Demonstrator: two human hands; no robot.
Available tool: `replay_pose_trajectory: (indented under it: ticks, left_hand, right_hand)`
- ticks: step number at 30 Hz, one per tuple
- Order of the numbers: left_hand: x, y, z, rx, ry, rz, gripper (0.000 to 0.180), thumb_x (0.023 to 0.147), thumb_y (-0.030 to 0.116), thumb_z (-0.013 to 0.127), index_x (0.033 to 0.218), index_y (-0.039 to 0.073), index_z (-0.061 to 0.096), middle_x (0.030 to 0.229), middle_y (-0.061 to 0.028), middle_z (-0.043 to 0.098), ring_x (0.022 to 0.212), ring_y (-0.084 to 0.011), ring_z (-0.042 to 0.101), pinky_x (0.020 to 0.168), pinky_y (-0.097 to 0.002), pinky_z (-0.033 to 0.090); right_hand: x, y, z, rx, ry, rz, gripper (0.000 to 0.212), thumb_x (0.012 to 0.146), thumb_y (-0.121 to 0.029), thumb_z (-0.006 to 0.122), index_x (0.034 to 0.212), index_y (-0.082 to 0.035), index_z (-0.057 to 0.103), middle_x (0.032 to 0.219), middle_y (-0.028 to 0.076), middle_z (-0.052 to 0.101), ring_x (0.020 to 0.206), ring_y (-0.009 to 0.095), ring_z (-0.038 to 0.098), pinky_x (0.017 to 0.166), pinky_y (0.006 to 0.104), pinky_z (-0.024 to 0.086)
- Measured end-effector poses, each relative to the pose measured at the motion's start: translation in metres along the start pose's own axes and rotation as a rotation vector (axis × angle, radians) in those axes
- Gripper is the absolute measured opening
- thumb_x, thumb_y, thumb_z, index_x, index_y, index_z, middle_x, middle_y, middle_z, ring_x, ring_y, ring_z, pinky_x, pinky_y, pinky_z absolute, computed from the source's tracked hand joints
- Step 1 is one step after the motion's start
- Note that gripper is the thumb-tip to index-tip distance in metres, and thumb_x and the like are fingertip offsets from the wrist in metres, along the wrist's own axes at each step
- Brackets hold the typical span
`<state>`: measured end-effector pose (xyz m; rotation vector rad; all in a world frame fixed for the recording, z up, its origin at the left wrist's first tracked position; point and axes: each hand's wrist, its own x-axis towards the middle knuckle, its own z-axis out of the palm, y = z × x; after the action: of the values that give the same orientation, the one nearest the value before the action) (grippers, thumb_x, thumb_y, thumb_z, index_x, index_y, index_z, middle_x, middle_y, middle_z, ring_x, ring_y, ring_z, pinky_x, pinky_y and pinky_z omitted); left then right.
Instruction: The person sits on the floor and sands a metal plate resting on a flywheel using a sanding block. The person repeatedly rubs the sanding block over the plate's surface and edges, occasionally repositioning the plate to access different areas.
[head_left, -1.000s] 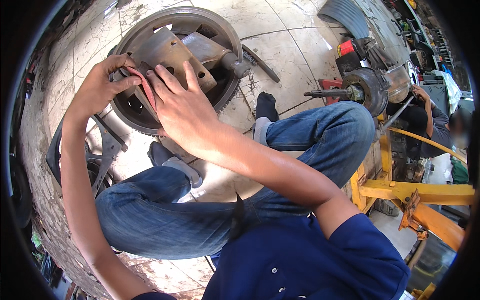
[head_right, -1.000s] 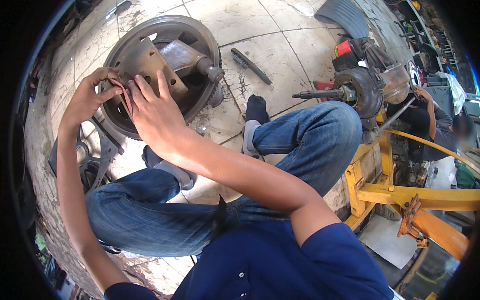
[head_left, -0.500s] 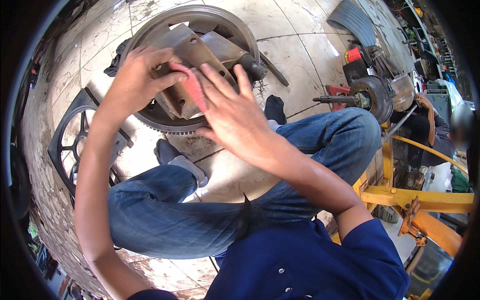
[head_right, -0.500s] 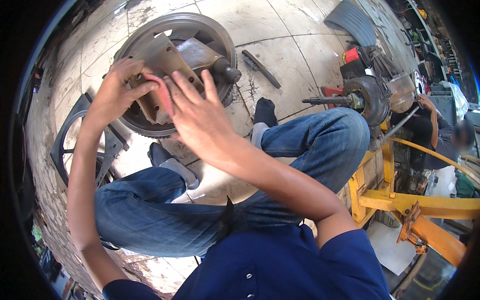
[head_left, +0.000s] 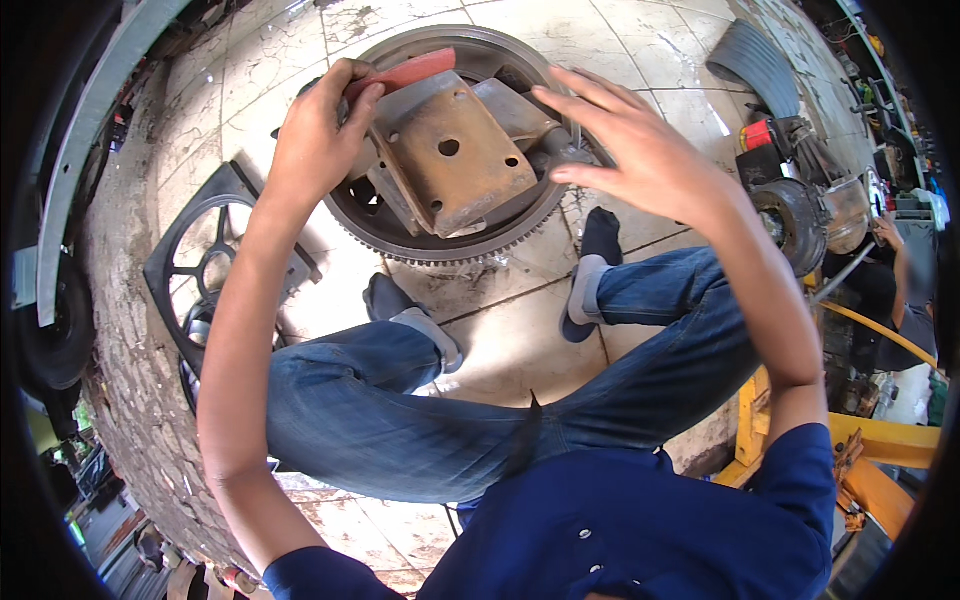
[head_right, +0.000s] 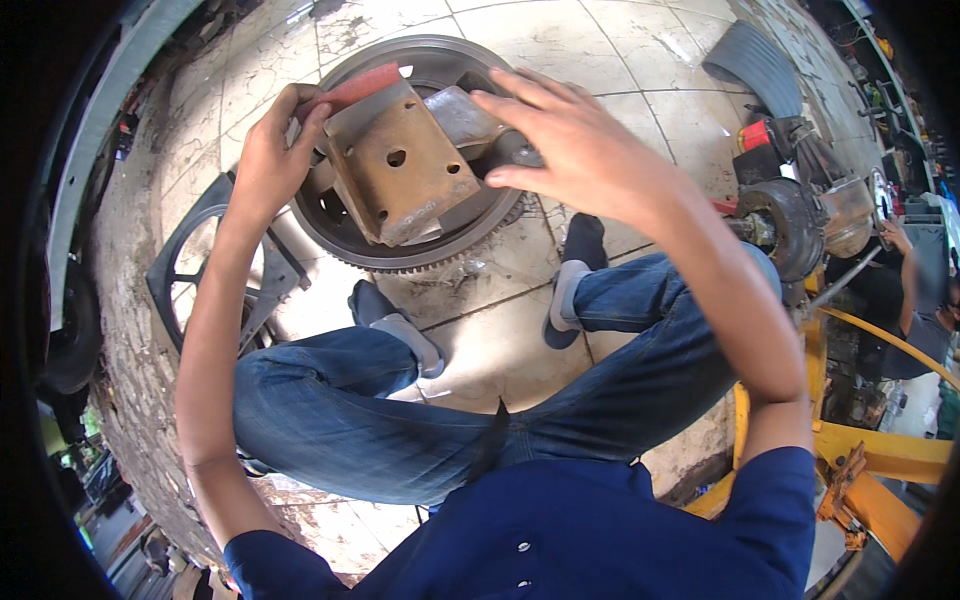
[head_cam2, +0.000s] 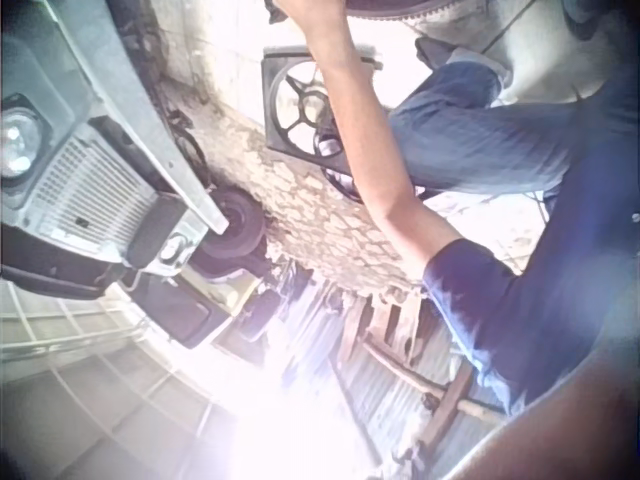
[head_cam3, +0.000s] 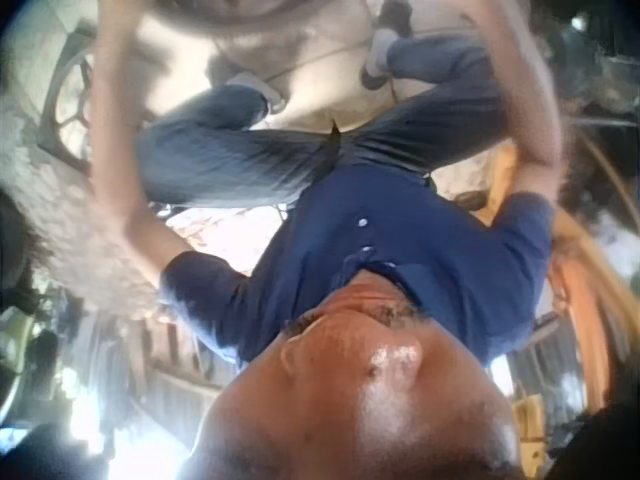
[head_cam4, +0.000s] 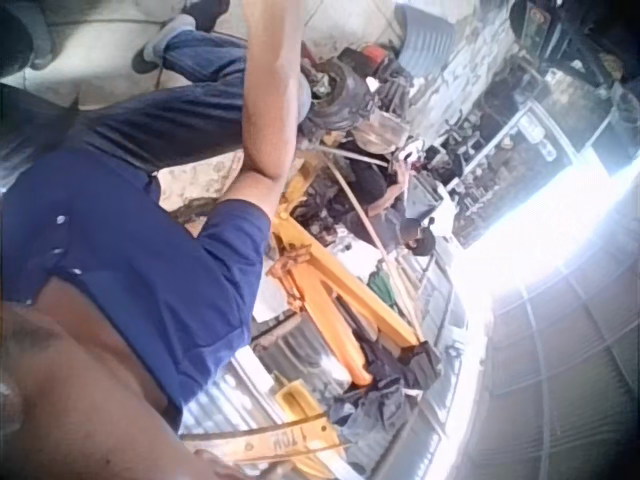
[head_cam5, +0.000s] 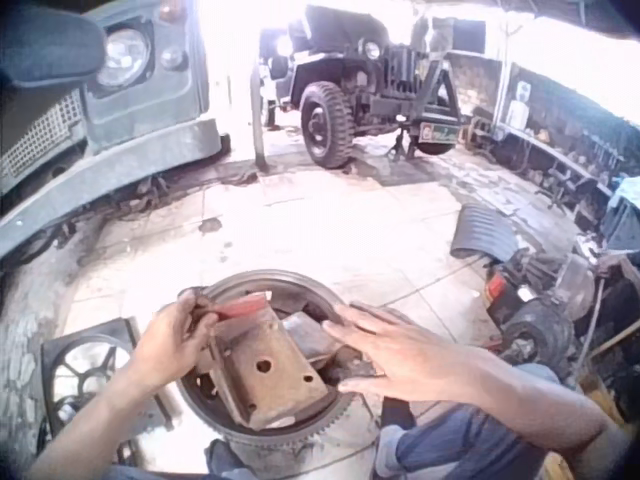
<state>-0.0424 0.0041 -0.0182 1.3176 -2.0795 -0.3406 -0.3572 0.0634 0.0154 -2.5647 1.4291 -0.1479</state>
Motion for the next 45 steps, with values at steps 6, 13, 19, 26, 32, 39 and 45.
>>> replay_pose_trajectory:
  ticks: [6,13,19,26,32,39,45]
  left_hand:
    - [-0.003,0.015,0.008,-0.022,-0.15,0.045,0.016,0.095,0.012,0.064,0.106,0.001,0.061,0.095,-0.0182,0.072,0.089,-0.035,0.072,0.078,-0.0413,0.056]
    - [-0.002,0.054,0.018,0.198,-0.419,0.189,0.034,0.092,0.019,0.067,0.119,0.0,0.061,0.143,-0.0179,0.052,0.127,-0.0384,0.054,0.107,-0.0435,0.044]
    - [0.003,0.055,0.032,0.287,-0.366,0.394,0.033,0.094,0.01,0.06,0.125,0.0,0.063,0.14,-0.0177,0.057,0.127,-0.0376,0.054,0.107,-0.0455,0.043]
    - [-0.006,0.066,0.033,0.196,-0.393,0.246,0.039,0.096,0.0,0.052,0.133,0.006,0.061,0.146,-0.0176,0.052,0.133,-0.0382,0.051,0.114,-0.0484,0.038]
    - [-0.006,0.088,0.024,0.113,-0.48,0.213,0.03,0.096,0.003,0.056,0.124,0.006,0.066,0.14,-0.0184,0.057,0.135,-0.0341,0.051,0.11,-0.0454,0.043]
    - [0.005,0.094,0.022,0.04,-0.265,0.28,0.015,0.087,0.011,0.072,0.1,0.004,0.071,0.11,-0.0085,0.071,0.102,-0.0292,0.067,0.093,-0.0406,0.049]
    - [0.002,0.092,0.022,0.03,-0.205,0.158,0.031,0.087,0.014,0.076,0.114,0.004,0.065,0.112,-0.0136,0.069,0.108,-0.0289,0.066,0.096,-0.039,0.049]
  right_hand:
    - [-0.025,0.034,0.009,0.125,-0.184,-0.035,0.066,0.092,-0.041,0.068,0.146,-0.008,0.047,0.157,0.015,0.038,0.144,0.034,0.036,0.119,0.0476,0.032]
    - [-0.044,0.027,0.018,0.051,-0.183,-0.145,0.064,0.092,-0.039,0.067,0.145,-0.008,0.049,0.153,0.017,0.044,0.137,0.032,0.046,0.116,0.0481,0.035]
    - [-0.05,0.03,0.011,0.037,-0.101,-0.112,0.067,0.091,-0.038,0.069,0.145,-0.006,0.048,0.148,0.016,0.051,0.131,0.032,0.053,0.113,0.0494,0.039]
    - [-0.051,0.031,0.012,0.031,-0.223,-0.058,0.07,0.091,-0.038,0.069,0.148,-0.007,0.044,0.139,0.015,0.057,0.127,0.03,0.057,0.112,0.0494,0.04]
    - [-0.048,0.027,0.006,0.046,-0.286,-0.018,0.074,0.09,-0.036,0.071,0.15,-0.006,0.041,0.135,0.016,0.06,0.125,0.029,0.058,0.11,0.0484,0.042]
    - [-0.01,0.016,0.013,0.046,0.511,-0.199,0.076,0.084,-0.022,0.077,0.15,-0.01,0.04,0.123,0.012,0.066,0.11,0.029,0.066,0.099,0.0414,0.052]
    - [0.005,0.014,0.009,0.308,0.324,-0.213,0.039,0.089,-0.016,0.07,0.127,-0.012,0.065,0.094,0.012,0.074,0.091,0.029,0.072,0.085,0.0428,0.057]
